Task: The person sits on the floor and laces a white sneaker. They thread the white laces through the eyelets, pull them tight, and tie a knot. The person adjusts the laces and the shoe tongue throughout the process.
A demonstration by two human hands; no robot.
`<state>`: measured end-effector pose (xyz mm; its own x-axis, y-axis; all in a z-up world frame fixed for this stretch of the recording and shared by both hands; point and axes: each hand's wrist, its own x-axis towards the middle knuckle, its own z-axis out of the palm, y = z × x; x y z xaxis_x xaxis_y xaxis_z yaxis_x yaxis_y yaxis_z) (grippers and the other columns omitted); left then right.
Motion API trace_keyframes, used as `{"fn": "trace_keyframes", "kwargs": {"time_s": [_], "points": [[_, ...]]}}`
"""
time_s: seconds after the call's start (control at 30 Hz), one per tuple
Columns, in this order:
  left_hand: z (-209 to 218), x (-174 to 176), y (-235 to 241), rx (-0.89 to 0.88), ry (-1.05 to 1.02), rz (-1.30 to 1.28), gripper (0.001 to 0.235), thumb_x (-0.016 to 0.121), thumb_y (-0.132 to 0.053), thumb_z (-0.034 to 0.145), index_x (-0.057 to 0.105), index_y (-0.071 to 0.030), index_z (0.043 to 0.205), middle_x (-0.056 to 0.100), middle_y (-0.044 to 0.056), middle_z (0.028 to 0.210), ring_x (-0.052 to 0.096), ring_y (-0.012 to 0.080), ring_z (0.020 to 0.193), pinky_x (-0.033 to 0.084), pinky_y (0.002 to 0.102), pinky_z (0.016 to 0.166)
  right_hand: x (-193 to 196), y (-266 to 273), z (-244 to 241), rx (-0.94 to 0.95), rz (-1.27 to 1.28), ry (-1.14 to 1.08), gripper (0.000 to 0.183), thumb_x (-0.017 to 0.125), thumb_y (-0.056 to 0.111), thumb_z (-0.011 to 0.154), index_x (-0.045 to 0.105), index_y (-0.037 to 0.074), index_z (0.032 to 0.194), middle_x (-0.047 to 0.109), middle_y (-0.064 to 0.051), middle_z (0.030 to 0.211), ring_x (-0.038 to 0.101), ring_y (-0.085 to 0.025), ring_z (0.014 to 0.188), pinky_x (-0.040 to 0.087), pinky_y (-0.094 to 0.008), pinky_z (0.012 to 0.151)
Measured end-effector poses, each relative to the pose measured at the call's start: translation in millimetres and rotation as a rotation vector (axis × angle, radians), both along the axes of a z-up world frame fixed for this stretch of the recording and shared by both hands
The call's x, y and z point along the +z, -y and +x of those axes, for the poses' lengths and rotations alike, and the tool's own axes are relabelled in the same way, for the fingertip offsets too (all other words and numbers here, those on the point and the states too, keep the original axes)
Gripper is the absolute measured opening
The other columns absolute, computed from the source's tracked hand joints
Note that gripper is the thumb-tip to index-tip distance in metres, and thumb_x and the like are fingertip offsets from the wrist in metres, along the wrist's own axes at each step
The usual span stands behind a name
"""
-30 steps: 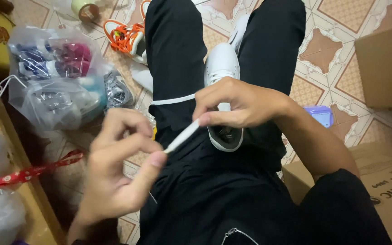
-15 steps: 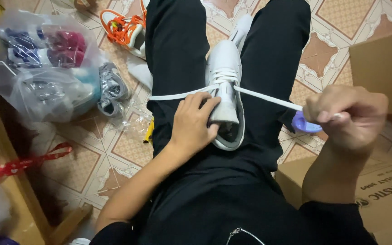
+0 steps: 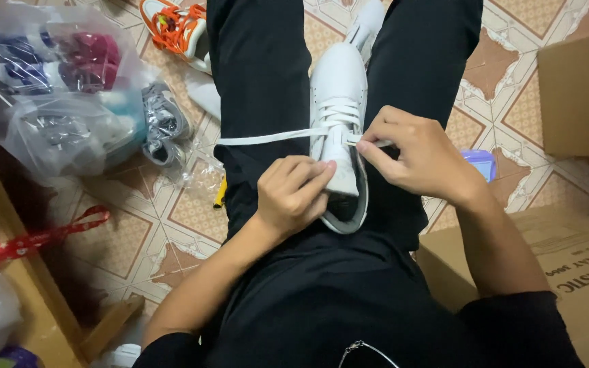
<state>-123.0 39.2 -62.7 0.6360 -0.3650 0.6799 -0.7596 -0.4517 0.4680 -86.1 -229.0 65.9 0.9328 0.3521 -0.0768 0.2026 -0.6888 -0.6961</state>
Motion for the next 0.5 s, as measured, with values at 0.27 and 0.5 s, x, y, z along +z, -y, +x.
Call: {"fn": "trace_keyframes", "kwargs": {"time_s": [0.27, 0.5], "points": [[-9.0, 19.7, -0.4, -0.107, -0.002, -0.051, 0.024, 0.078, -0.015, 0.108, 0.096, -0.007, 0.121, 0.082, 0.009, 0.105, 0.083, 0.0316, 0.097, 0.071, 0.044, 0.085, 9.8, 10.6, 7.7, 0.08, -0.007, -0.091, 0.026, 0.079, 0.007, 0.117, 0.086, -0.003, 0.094, 0.075, -0.02, 0.086, 0.077, -0.037, 0.077, 0.059, -0.046, 0.064], [-9.5, 21.6, 3.8, -0.136, 0.021, -0.082, 0.024, 0.074, -0.015, 0.114, 0.096, -0.005, 0.119, 0.083, 0.01, 0.105, 0.084, 0.0318, 0.095, 0.071, 0.044, 0.084, 3.3, 15.7, 11.9, 0.103, 0.002, -0.146, 0.031, 0.076, 0.009, 0.119, 0.086, 0.0, 0.092, 0.07, -0.016, 0.082, 0.076, -0.033, 0.076, 0.059, -0.041, 0.065]]}}
